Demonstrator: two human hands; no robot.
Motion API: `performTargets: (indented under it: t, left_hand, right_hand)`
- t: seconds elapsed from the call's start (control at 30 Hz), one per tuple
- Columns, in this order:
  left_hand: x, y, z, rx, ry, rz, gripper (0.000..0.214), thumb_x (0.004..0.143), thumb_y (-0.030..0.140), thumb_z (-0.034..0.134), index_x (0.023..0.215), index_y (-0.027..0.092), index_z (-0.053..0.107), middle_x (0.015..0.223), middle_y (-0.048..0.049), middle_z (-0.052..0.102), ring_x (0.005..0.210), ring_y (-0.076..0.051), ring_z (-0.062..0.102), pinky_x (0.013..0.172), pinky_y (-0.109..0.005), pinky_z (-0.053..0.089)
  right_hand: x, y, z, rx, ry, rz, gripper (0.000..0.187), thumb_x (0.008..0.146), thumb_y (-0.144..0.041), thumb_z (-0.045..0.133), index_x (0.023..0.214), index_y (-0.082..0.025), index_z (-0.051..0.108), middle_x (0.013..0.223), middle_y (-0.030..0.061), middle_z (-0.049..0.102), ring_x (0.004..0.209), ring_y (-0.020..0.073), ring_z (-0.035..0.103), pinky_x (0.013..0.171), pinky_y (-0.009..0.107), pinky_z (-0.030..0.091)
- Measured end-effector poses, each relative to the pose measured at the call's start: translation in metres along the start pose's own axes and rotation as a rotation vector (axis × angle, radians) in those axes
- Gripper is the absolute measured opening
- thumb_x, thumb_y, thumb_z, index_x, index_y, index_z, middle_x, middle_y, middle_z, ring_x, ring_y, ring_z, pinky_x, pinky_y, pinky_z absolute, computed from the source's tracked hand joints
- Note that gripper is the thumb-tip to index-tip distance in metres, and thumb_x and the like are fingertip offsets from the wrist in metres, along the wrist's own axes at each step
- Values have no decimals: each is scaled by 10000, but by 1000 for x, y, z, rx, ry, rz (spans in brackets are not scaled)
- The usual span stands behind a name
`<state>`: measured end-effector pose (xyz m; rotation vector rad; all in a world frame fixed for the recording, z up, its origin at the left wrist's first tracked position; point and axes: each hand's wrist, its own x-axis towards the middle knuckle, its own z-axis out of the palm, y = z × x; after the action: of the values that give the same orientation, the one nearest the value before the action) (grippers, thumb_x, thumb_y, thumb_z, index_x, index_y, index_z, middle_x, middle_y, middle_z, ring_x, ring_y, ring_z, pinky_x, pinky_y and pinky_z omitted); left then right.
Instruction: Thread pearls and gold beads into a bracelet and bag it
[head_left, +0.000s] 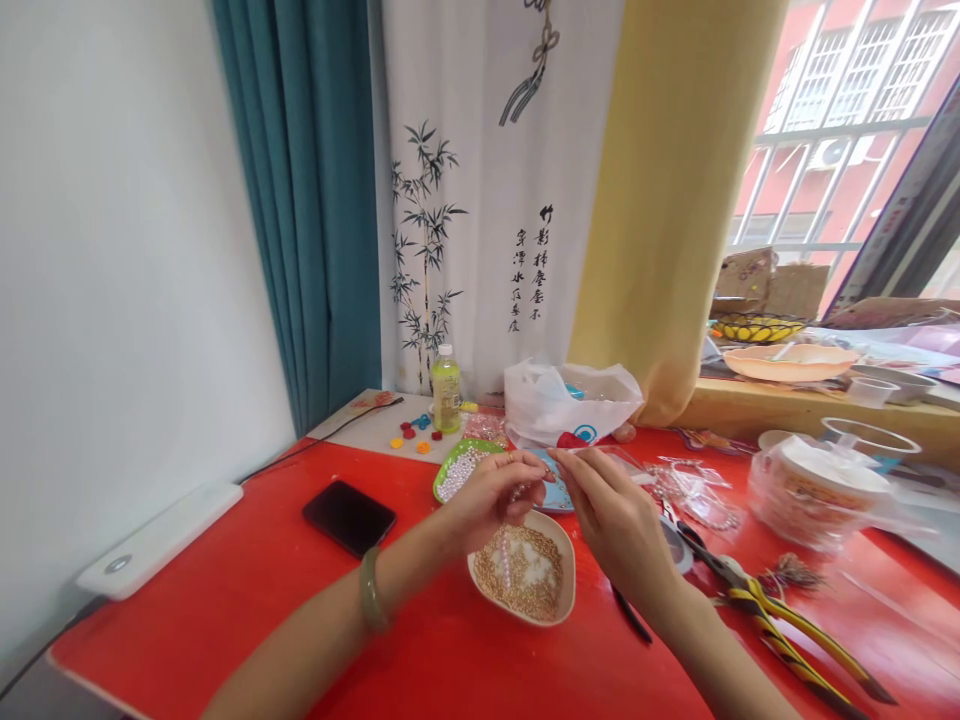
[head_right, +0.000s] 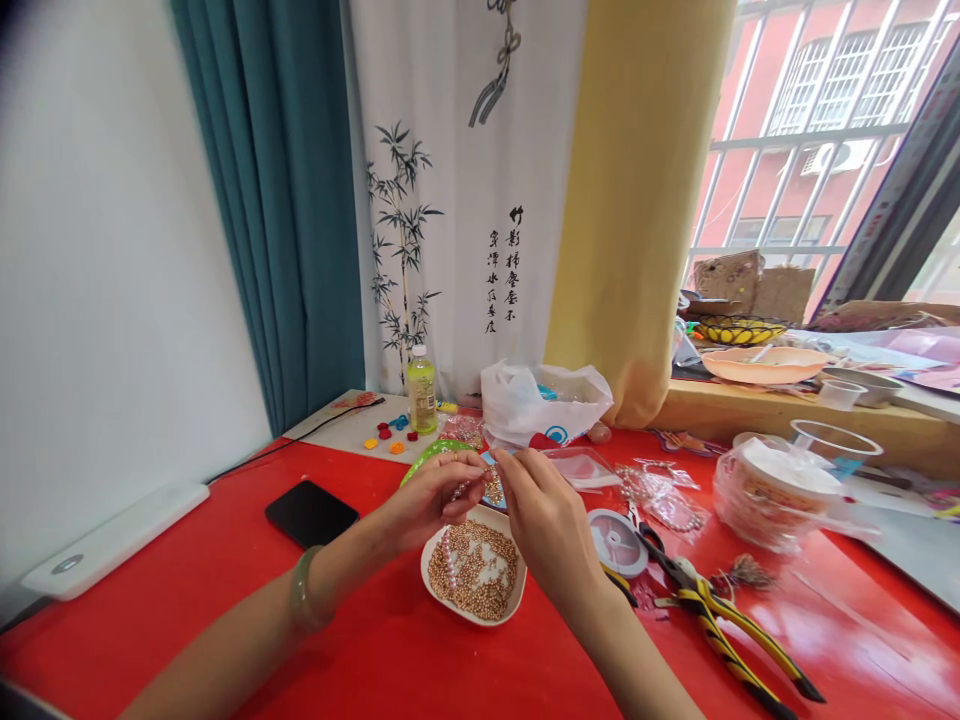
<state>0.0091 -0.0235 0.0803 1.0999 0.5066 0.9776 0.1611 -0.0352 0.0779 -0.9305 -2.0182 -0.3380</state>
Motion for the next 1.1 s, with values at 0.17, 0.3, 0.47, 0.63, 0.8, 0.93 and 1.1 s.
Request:
performTargets:
  t: [0.17, 0.3, 0.47, 0.63, 0.8, 0.93, 1.1]
  left_hand:
    - [1, -2, -2, 7, -22, -29, 109, 707, 244, 543, 747, 143, 530, 510, 47, 464, 341, -12, 207, 369, -202, 72]
    - [1, -2, -2, 23, -28, -21, 161, 743, 301, 519, 761, 143, 540, 462, 58, 430, 332, -19, 171, 363, -208, 60]
    - [1, -3, -2, 38, -33, -16, 124, 725, 272, 552, 744, 151, 528, 435, 68, 419, 321, -16, 160, 368, -216, 60]
    - [1, -3, -3, 44, -18, -26, 144, 706, 260, 561, 728, 117, 566, 539, 33, 475, 348, -4, 212, 379, -215, 66]
    - [2, -2, -3, 38, 1, -23, 166, 673, 272, 609, 717, 124, 550, 564, 33, 487, 356, 3, 246, 386, -207, 88]
    - [2, -3, -4, 30, -18, -19, 188, 671, 287, 622, 713, 125, 537, 592, 24, 501, 364, 5, 266, 394, -201, 110]
    - [3, -4, -5, 5, -23, -23, 186, 671, 277, 629, 731, 130, 530, 583, 29, 485, 372, 0, 268, 395, -200, 92]
  right_hand:
    - [-1, 3, 1, -29, -10, -51, 220, 870, -155, 359, 934, -153, 570, 800, 91, 580, 739, 188, 546, 663, 303, 444]
    - [-1, 4, 1, -7, -9, -62, 207, 870, -144, 366, 935, -133, 562, 813, 102, 579, 757, 191, 544, 671, 306, 443]
    - [1, 5, 0, -7, -20, -65, 213, 870, -150, 358, 937, -160, 560, 812, 92, 578, 750, 187, 544, 668, 309, 449]
    - [1, 7, -1, -41, 8, -77, 209, 867, -153, 363, 933, -160, 562, 818, 95, 582, 765, 191, 555, 673, 305, 454]
    - [0, 11, 0, -140, -24, -108, 243, 859, -130, 348, 952, -158, 571, 794, 92, 574, 760, 196, 543, 679, 310, 448]
    - [1, 10, -1, -119, -57, -100, 261, 857, -135, 345, 959, -169, 583, 775, 84, 565, 741, 196, 532, 668, 311, 443]
    - [5, 2, -4, 288, -31, 108, 229, 861, -185, 391, 967, -177, 594, 800, 62, 568, 728, 159, 549, 635, 265, 452]
